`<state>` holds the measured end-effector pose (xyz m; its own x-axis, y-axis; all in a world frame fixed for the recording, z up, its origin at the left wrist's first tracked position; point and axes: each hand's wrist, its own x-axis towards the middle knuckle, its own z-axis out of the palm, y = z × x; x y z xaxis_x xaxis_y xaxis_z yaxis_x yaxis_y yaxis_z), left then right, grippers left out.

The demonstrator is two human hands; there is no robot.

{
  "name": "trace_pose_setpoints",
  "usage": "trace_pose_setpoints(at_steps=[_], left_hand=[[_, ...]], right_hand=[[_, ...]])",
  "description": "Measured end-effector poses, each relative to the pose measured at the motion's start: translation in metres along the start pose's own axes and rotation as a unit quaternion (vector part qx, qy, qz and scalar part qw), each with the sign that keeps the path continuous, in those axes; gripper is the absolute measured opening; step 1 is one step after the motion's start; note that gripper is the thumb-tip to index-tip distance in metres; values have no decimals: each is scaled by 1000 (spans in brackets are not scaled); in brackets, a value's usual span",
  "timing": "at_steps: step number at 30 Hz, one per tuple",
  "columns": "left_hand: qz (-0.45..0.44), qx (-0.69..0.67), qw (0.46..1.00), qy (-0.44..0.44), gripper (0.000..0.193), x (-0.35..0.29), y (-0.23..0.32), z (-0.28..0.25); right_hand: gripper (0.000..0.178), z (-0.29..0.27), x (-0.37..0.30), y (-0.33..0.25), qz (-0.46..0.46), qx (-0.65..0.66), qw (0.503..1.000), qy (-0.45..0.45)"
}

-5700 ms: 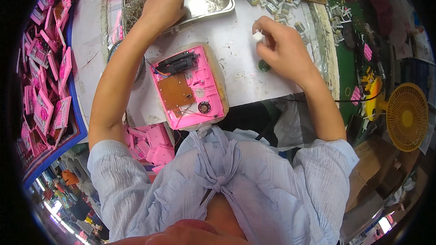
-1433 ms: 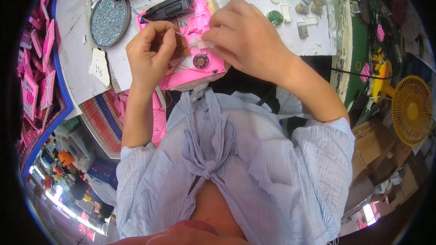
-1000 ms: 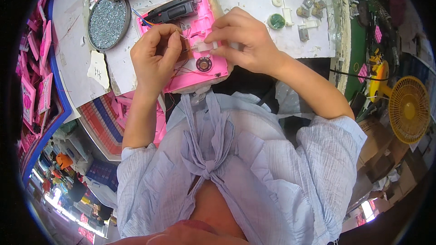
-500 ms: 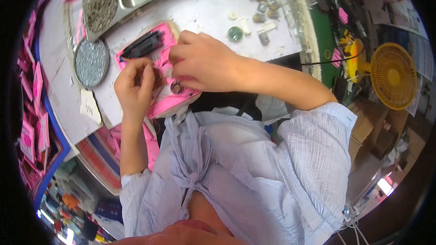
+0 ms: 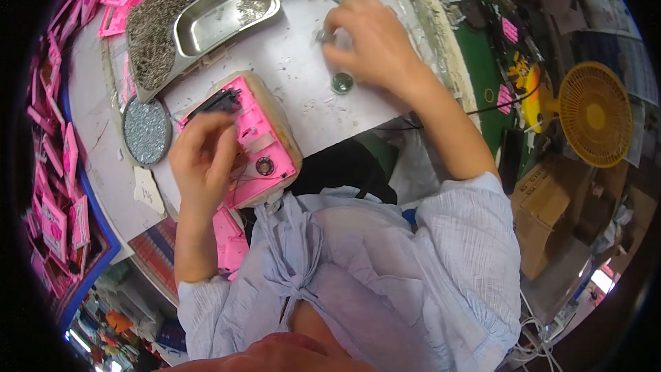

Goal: Assembling and soldering electronic components into a pink toy housing.

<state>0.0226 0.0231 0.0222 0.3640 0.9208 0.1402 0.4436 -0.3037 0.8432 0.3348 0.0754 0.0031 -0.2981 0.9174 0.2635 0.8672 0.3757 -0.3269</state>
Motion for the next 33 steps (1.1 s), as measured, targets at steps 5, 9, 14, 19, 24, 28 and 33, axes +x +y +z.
trace_pose_setpoints(at_steps=[5,9,14,19,24,28,33], left_hand=[[-30,-41,994,-97,18,58,29,16],[-25,-46,988,-146,19,65,29,16],[62,70,962,-255,21,68,40,16],[-14,3,973,-232,16,87,47,25],[-109,-272,934,-206,15,99,35,62],[-49,-172,910,-373,20,146,41,75],[162,149,975,-41,28,304,16,117]], right_hand=[[27,-12,-7,-60,-32,162,984,-70],[24,-17,-15,-56,-77,146,985,-48],[20,-29,-19,-52,-144,61,982,-110],[25,-35,-20,-36,-27,263,962,-65],[43,-7,-44,-39,188,644,741,39],[47,-10,-60,-18,222,681,691,101],[47,-18,-61,-6,214,668,700,133]])
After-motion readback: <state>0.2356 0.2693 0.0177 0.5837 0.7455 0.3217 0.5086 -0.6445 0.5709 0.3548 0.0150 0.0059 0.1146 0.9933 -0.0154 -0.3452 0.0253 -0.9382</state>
